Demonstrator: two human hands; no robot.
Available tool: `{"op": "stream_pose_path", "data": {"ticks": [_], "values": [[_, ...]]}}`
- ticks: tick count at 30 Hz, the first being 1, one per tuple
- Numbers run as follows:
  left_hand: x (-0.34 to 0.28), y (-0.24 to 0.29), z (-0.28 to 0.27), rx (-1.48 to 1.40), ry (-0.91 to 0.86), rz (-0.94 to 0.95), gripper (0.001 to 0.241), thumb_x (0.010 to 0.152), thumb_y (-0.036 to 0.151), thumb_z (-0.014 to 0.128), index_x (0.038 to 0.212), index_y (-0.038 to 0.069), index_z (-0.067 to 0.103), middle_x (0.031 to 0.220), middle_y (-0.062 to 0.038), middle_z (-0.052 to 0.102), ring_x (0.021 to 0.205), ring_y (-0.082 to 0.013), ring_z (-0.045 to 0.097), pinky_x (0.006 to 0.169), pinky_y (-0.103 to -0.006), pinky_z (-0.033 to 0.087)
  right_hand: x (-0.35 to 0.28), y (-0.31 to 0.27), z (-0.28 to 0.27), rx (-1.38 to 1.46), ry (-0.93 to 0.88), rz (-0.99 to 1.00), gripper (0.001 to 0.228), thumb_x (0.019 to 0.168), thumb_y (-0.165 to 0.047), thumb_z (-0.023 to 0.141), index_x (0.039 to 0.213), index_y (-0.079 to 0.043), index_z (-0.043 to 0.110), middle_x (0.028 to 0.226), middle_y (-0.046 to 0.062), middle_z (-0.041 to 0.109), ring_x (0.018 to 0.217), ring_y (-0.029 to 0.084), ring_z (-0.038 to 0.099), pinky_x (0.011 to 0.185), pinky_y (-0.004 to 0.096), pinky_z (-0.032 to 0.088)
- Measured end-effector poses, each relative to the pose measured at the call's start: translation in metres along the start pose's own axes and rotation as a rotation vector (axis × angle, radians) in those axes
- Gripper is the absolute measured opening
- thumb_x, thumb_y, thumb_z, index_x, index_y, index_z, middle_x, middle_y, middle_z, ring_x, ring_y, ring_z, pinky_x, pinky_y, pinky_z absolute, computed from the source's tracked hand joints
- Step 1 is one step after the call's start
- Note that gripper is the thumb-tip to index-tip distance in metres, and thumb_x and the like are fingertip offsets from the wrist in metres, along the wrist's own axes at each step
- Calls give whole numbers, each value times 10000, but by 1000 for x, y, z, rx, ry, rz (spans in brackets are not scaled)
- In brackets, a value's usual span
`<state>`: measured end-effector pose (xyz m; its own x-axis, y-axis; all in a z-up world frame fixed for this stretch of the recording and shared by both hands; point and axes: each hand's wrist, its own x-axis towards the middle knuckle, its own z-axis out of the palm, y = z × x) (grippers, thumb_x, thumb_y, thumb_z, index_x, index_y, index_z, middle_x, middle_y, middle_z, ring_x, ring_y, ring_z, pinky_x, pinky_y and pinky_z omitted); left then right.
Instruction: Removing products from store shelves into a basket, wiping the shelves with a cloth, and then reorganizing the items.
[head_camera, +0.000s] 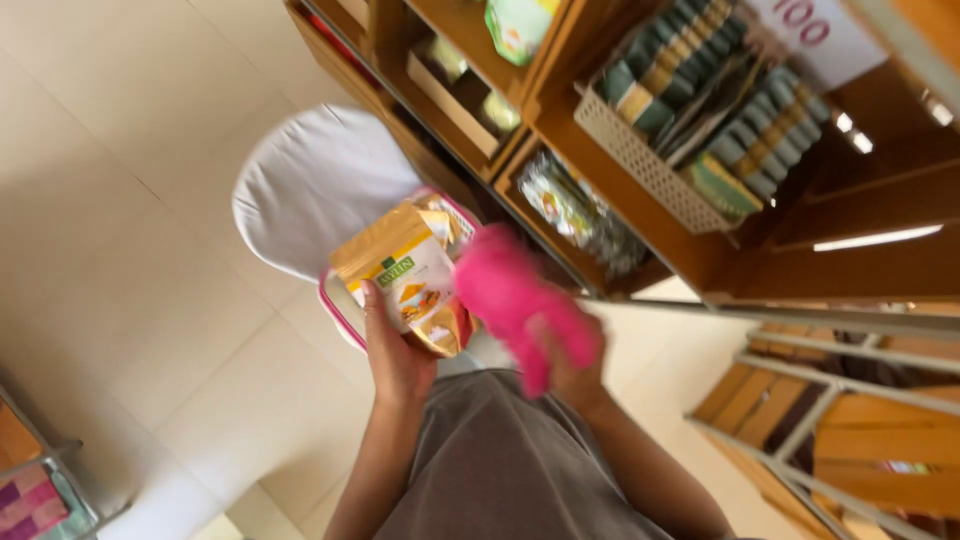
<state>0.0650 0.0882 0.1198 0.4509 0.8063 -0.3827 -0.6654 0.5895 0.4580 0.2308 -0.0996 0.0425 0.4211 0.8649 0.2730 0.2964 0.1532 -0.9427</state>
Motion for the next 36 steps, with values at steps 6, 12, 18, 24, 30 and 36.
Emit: {"op": "stream_pose_path", "data": {"ticks": [6, 12, 18, 24, 30, 36], "values": [[36, -35, -1, 73, -26, 27, 556, 1121, 482, 531, 1431, 20, 512, 1233, -130, 609, 1078, -259, 598, 919, -447, 480, 66, -41, 49, -129, 118, 27, 262, 971, -140, 680, 1161, 38, 708, 1150, 183, 731, 1098, 279, 692, 1023, 430, 529], [15, -15, 27, 322, -238, 75, 598, 1032, 462, 440, 1509, 100, 431, 1507, -68, 526, 1337, -207, 562, 1115, -376, 466, 105, -136, 66, -86, 98, -274, 392, 976, -117, 654, 1337, 32, 621, 1417, 244, 620, 1399, 394, 560, 1226, 471, 374], [17, -6, 43, 36, -408, -161, 717, 1065, 585, 347, 1548, 58, 389, 1487, -209, 501, 1279, -314, 566, 1054, -450, 493, 93, -154, 72, -268, 129, -311, 391, 944, -92, 691, 1325, -7, 665, 1377, 221, 670, 1339, 399, 629, 1185, 485, 453], [8, -62, 42, -12, -494, -248, 742, 984, 662, 343, 1530, 162, 381, 1518, -128, 493, 1348, -324, 530, 1064, -501, 495, 102, -164, 30, -300, 113, -334, 420, 870, -84, 702, 1287, -43, 701, 1309, 187, 722, 1300, 368, 678, 1184, 472, 493], [5, -62, 89, -29, -486, -105, 678, 1010, 611, 364, 1455, 112, 470, 1478, -119, 532, 1388, -298, 495, 1108, -479, 454, 87, -175, -9, -426, 116, -308, 389, 864, -120, 727, 1240, -18, 709, 1247, 194, 736, 1223, 373, 690, 1096, 447, 519], [44, -68, 124, 0, -722, 105, 320, 1177, 274, 595, 1370, 52, 468, 1242, -121, 552, 1208, -263, 576, 1089, -424, 495, 70, -191, -107, -229, 88, 64, 376, 854, -92, 717, 1221, -20, 678, 1164, 133, 725, 1010, 269, 755, 878, 383, 630]]}}
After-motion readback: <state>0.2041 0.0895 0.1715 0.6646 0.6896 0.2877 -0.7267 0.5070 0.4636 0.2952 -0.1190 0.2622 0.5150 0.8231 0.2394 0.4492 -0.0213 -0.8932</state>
